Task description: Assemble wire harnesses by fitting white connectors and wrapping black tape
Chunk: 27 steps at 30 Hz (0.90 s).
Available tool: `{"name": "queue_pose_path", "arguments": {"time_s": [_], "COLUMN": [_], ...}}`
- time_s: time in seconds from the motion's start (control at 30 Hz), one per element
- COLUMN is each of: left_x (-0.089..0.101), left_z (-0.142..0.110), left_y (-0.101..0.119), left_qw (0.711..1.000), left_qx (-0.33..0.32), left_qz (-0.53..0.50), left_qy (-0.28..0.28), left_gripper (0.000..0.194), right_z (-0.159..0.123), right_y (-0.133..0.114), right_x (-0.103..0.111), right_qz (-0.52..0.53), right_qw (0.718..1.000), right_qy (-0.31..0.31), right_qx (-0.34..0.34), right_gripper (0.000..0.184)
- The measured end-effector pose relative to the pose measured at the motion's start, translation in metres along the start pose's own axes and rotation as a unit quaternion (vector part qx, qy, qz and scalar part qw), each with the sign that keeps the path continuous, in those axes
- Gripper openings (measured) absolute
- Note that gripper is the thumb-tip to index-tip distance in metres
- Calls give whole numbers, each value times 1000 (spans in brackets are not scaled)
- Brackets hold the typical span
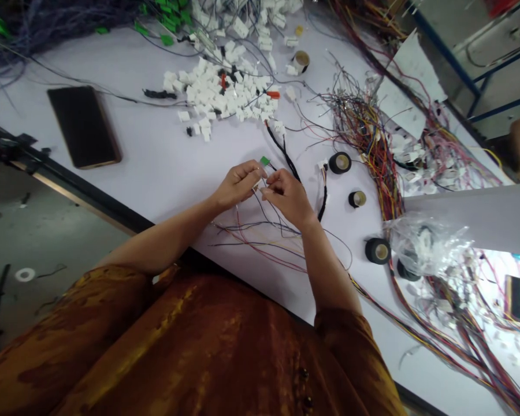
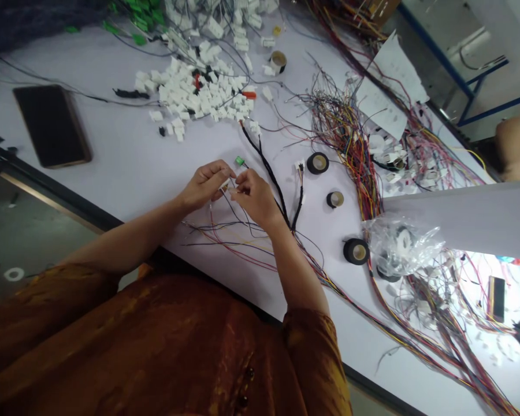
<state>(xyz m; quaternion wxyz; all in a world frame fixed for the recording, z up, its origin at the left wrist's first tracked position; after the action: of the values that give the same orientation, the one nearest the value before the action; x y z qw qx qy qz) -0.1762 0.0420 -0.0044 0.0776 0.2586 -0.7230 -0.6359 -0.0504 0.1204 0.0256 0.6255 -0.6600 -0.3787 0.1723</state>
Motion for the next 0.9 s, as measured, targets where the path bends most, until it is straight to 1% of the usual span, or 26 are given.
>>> {"name": "queue_pose_path", "arguments": {"time_s": [0.07, 0.13, 0.2, 0.23, 0.33, 0.43, 0.5, 0.6, 0.73, 0.9], "left_x": [1, 2, 4, 4, 3, 2, 2, 2, 5, 5], "left_z": [0, 1, 3, 4, 5, 6, 6, 6, 8, 8], "left_y": [0, 0, -2, -3, -8, -9, -8, -8, -11, -12], "left_qw": [1000, 1000, 998, 995, 985, 980, 981, 983, 984, 985], "left_qx": [-9, -1, 28, 48, 100, 116, 119, 118, 116, 102], "left_qz": [-5, -23, -55, -73, -120, -139, -137, -126, -120, -125], "left_qy": [-3, -13, -33, -45, -71, -77, -75, -71, -65, -67], "left_gripper": [32, 36, 36, 35, 32, 31, 29, 27, 29, 29], "right_z": [4, 4, 1, 0, -1, 5, 9, 12, 10, 11], "right_y": [0, 0, 1, 3, 15, 28, 33, 35, 32, 30], "right_x": [-8, -11, -11, -11, -12, -14, -16, -19, -20, -20], "right_qz": [22, 33, 42, 58, 155, 253, 286, 308, 305, 315], "right_qw": [999, 997, 995, 995, 986, 959, 946, 935, 935, 927], "right_qy": [34, 67, 88, 86, 39, 1, -22, -47, -67, -85], "right_qx": [1, 10, 15, 9, -54, -123, -151, -167, -170, -185], "right_gripper": [14, 13, 18, 20, 24, 34, 41, 43, 44, 46]}}
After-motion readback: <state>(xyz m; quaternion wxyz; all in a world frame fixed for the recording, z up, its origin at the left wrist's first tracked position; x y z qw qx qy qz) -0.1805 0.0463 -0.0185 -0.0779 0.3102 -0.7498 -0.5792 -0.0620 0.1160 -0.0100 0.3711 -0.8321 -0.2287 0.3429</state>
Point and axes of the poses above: each hand's wrist, its own z-axis towards the middle knuckle, its own x-axis out of the back of the hand, y = z × x, the point moved 4 cm from there along z, towards the middle knuckle, and after that the axes turned 8 degrees about y, right-handed, at the moved point
